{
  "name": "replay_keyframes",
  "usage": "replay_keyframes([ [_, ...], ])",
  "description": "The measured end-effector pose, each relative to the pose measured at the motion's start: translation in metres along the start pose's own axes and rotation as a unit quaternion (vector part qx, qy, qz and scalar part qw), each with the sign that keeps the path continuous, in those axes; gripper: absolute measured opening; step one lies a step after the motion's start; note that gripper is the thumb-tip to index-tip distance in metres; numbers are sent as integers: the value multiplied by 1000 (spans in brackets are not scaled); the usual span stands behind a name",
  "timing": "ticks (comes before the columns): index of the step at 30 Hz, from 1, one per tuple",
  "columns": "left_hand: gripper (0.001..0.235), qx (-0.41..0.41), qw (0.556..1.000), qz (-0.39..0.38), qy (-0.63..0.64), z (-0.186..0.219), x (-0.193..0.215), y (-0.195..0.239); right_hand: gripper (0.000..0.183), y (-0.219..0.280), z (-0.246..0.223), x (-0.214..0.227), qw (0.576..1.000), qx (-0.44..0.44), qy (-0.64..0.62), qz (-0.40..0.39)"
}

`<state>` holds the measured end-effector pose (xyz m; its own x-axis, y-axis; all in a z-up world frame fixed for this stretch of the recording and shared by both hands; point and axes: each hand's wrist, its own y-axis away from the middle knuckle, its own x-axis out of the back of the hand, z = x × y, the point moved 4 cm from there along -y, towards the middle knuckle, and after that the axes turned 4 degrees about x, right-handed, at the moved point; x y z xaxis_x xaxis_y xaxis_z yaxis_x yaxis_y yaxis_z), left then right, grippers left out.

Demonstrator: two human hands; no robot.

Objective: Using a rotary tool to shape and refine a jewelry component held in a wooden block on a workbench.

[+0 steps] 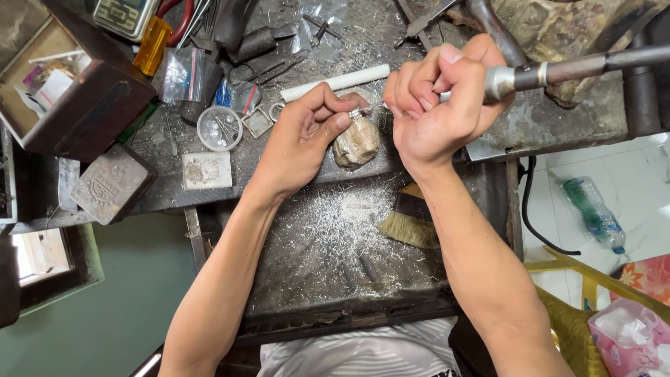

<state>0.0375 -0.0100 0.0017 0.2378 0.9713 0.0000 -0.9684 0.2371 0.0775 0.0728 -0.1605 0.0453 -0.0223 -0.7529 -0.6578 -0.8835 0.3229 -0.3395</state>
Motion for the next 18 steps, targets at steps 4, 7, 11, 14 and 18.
replay_keyframes([
  [4, 5, 0, 1000, 2, 15, -5, -1, -3, 23, 1, 2, -1, 1000, -11, -9, 8],
  [7, 8, 11, 1000, -1, 19, -4, 1, -2, 24, 1, 5, -3, 1000, 0, -6, -9],
  [11, 10, 4, 999, -25, 32, -6, 2, -5, 25, -1, 8, -3, 1000, -7, -15, -11],
  [14, 11, 7, 999, -28, 34, -6, 3, -6, 26, -2, 8, -4, 1000, -9, -10, -14],
  [18, 13, 19, 999, -32, 28, -7, 3, -6, 25, -2, 9, -3, 1000, 2, 2, -25],
])
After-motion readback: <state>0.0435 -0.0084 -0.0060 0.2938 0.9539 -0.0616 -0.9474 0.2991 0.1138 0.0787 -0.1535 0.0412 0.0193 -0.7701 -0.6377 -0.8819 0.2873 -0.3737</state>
